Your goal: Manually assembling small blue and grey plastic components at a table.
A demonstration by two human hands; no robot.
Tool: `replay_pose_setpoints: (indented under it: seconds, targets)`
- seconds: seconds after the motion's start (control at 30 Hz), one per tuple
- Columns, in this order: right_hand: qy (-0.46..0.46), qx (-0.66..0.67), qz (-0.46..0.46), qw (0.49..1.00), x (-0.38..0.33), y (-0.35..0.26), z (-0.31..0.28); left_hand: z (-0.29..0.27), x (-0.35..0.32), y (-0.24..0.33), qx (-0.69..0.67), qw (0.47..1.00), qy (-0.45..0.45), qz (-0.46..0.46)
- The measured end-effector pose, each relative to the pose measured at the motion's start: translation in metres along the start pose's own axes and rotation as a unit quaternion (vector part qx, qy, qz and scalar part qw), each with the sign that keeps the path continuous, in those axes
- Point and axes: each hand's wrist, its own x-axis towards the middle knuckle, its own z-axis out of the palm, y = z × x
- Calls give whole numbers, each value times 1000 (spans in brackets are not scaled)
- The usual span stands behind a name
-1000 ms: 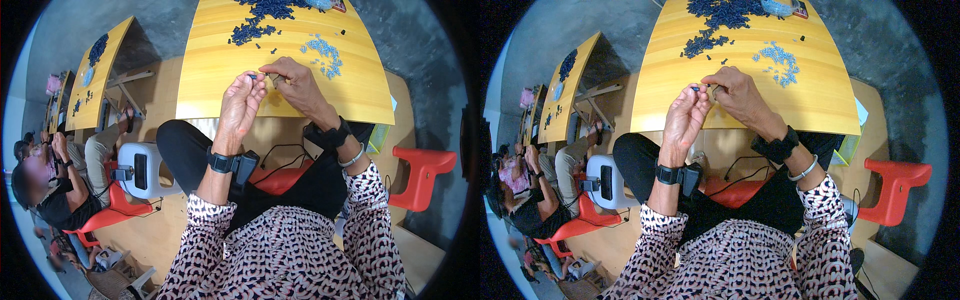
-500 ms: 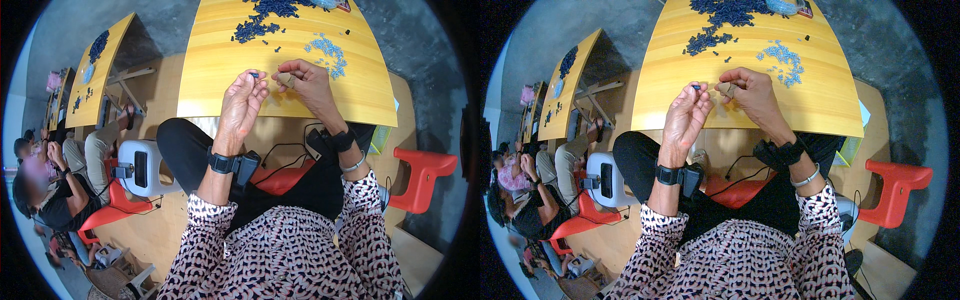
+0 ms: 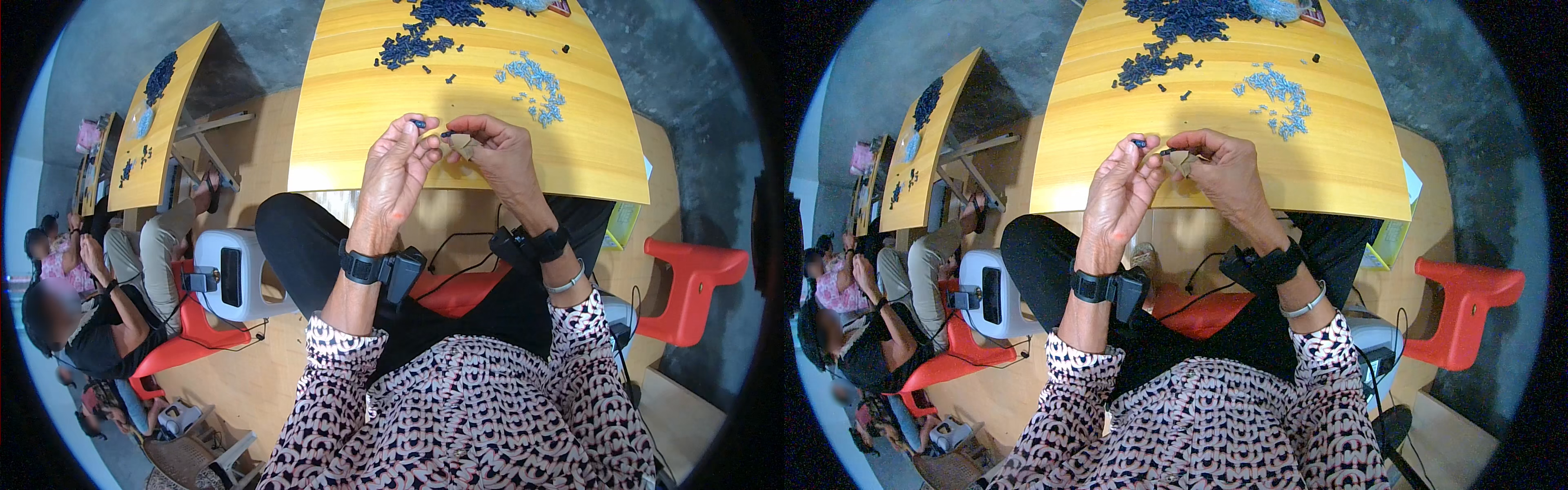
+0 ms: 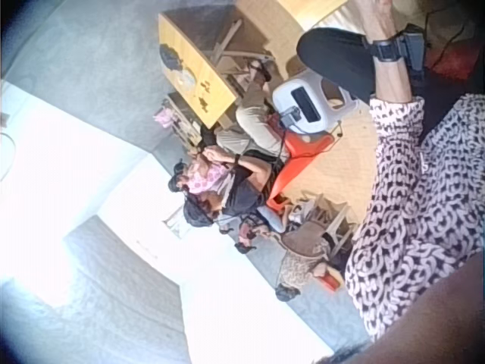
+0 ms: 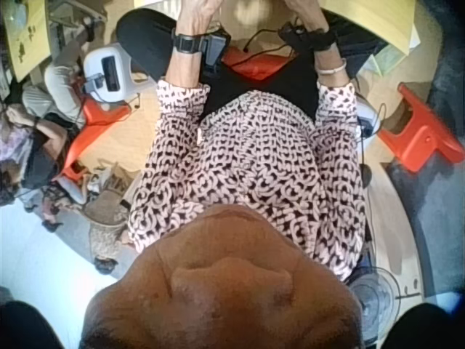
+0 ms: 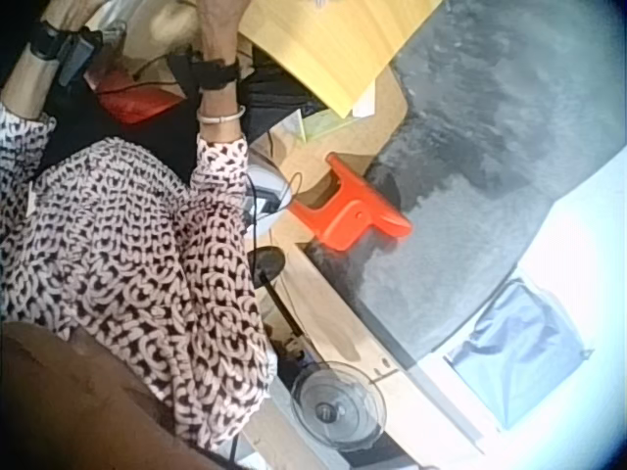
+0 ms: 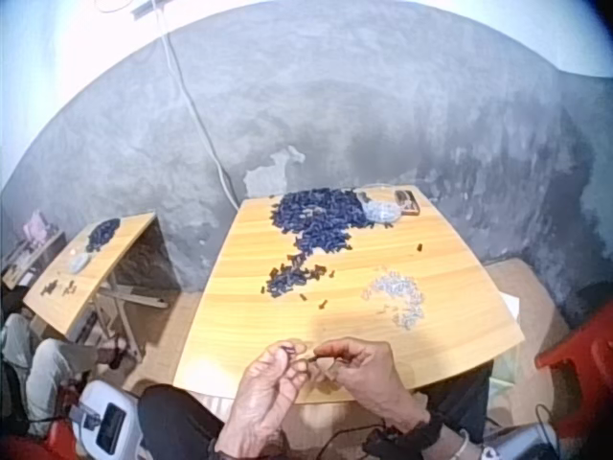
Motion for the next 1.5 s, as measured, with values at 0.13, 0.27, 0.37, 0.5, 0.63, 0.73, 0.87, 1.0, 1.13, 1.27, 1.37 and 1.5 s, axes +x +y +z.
replay_pose_setpoints:
  seconds: [0.13,0.27,0.37,0.5,0.63,0.73,0.87,1.0,1.13,1.27,1.37,1.5]
  targets:
    - [2,16,-19,1000,-1,4,0,1,0,-1,-1,1000,-7,-3]
    - [11,-1,-18,1000,-2,2,3,3,-2,0,4,1000,-4,-3]
    - [12,-20,-25,999,0,5,0,4,-2,1,1,1000,-9,-5]
    - [17,-69,-29,997,-2,0,1,4,-1,-1,-11,1000,-27,-5]
    - [13,-47,-38,998,-4,-4,4,1,0,-3,-21,999,-42,-8]
    - [4,-31,-28,999,-4,-2,-2,1,0,-3,-27,998,-52,-11]
    - [-9,-41,-20,999,-3,-2,-5,-1,1,-3,-32,998,-46,-9]
    - [-14,-55,-37,998,-2,-5,-4,-1,0,-3,-29,998,-45,-11]
    - [-33,-87,-81,992,-1,-2,-6,0,1,-4,-25,999,-46,-15]
    - [-39,-93,-67,993,-1,-3,-6,1,2,-3,-17,999,-44,-16]
    - [-29,-109,-71,991,-1,-1,-5,4,1,0,32,999,-22,0]
    - [-28,-46,-68,996,-1,10,-7,2,3,-1,51,998,-21,7]
